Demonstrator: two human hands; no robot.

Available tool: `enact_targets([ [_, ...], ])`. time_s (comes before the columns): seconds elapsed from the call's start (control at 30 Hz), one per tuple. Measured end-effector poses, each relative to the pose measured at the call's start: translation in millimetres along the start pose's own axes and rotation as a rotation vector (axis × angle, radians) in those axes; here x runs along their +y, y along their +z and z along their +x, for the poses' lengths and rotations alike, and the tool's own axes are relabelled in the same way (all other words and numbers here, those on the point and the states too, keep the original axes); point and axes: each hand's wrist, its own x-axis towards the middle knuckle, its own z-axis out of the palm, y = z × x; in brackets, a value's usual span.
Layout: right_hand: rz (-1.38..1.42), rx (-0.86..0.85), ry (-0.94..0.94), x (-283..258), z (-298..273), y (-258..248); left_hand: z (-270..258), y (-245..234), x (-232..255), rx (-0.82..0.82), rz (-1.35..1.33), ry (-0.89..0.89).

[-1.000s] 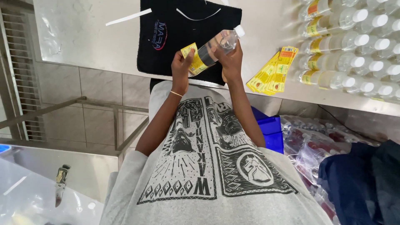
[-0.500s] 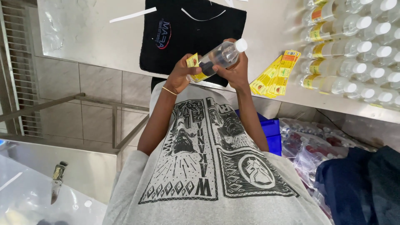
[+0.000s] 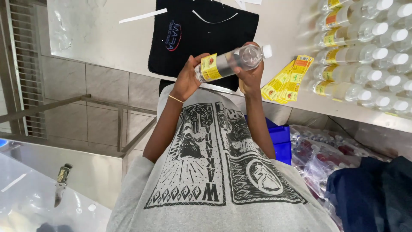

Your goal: The person repeatedly picks up clear plastic bottles from a table, wraps yellow labels around them by hand, and places the labeled bottles onto a nearby shelf. The person also handles and folds white paper strips during the process.

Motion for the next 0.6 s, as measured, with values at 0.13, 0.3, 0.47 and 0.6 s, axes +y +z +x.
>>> enact_targets([
  [0.13, 0.03, 0.032, -0.023, 2, -2, 9, -9, 7, -4, 0.058, 0.399, 0.135],
  [0.3, 0.084, -0.131, -0.008, -3, -2, 2, -8, -14, -12, 0.046, 0.189, 0.093],
  [0.47, 0.068, -0.367, -0.011, -36, -4, 6, -24, -8, -13, -0.083, 0.001, -0.021],
  [0.6, 0.082, -0.465, -0.037, -45, -2, 3, -28, -3, -13, -0.139, -0.013, -0.05],
])
